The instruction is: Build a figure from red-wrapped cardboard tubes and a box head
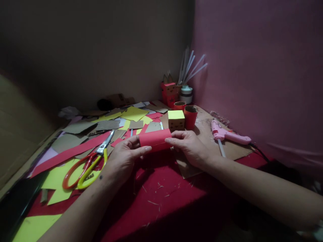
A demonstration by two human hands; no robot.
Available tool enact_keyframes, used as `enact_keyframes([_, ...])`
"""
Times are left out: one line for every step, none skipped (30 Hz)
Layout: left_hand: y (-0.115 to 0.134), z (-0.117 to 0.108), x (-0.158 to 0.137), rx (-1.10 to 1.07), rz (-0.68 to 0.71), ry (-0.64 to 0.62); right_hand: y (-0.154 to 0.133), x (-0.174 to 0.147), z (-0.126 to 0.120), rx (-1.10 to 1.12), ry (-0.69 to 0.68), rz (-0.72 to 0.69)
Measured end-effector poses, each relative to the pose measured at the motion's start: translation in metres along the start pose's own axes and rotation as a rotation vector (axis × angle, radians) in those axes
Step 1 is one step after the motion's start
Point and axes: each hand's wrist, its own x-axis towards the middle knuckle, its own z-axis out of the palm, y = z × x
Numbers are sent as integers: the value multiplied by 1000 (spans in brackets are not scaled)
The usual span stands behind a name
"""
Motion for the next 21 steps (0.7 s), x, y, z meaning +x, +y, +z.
enact_keyframes([1, 0, 0, -5, -5, -4, 0, 0, -1, -14, -17, 9])
enact_keyframes([1, 0, 0, -18, -9, -15, 0, 0, -1, -21, -19, 10])
enact_keyframes([1, -1, 1, -36, -12, -28, 0, 0, -2, -24, -13, 0])
enact_keyframes([0, -2, 2, -47, -14, -35, 0, 1, -2, -37, -3, -27])
enact_keyframes([-1, -4, 4, -41, -11, -27, -1, 1, -2, -70, 10, -75])
enact_keyframes([-2, -5, 5, -14, 0, -1, -1, 1, -3, -127, 23, -144])
enact_keyframes([-3, -7, 7, 28, 21, 36, -1, 1, -3, -201, 36, -226])
enact_keyframes([-4, -9, 8, 80, 55, 78, -2, 1, -2, -278, 51, -310])
enact_keyframes([-5, -9, 9, 134, 99, 116, -2, 1, -2, -350, 66, -385])
enact_keyframes([-4, -9, 10, 187, 144, 142, -2, 0, -2, -410, 81, -442])
enact_keyframes([-4, -9, 10, 238, 185, 155, -2, -1, -1, -457, 98, -489])
enact_keyframes([-3, -8, 9, 287, 221, 162, -1, -2, 0, -502, 114, -533])
enact_keyframes([-2, -7, 9, 325, 246, 163, -1, -3, 0, -549, 130, -582])
enact_keyframes([-1, -6, 9, 349, 259, 163, 0, -4, 1, -596, 143, -639])
enact_keyframes([-1, -6, 9, 360, 259, 161, 0, -5, 2, -642, 155, -700])
enact_keyframes([0, -6, 9, 360, 252, 160, 0, -6, 3, -685, 163, -759])
enact_keyframes([-1, -6, 10, 352, 235, 158, 0, -7, 4, -720, 171, -811])
enact_keyframes([-1, -6, 11, 348, 211, 150, -1, -8, 5, -749, 175, -852])
enact_keyframes([-1, -7, 12, 353, 187, 141, -2, -9, 5, -768, 179, -883])
enact_keyframes([-2, -7, 12, 362, 170, 132, -3, -10, 5, -777, 177, -901])
enact_keyframes([-2, -7, 13, 370, 153, 122, -4, -10, 5, -778, 172, -912])
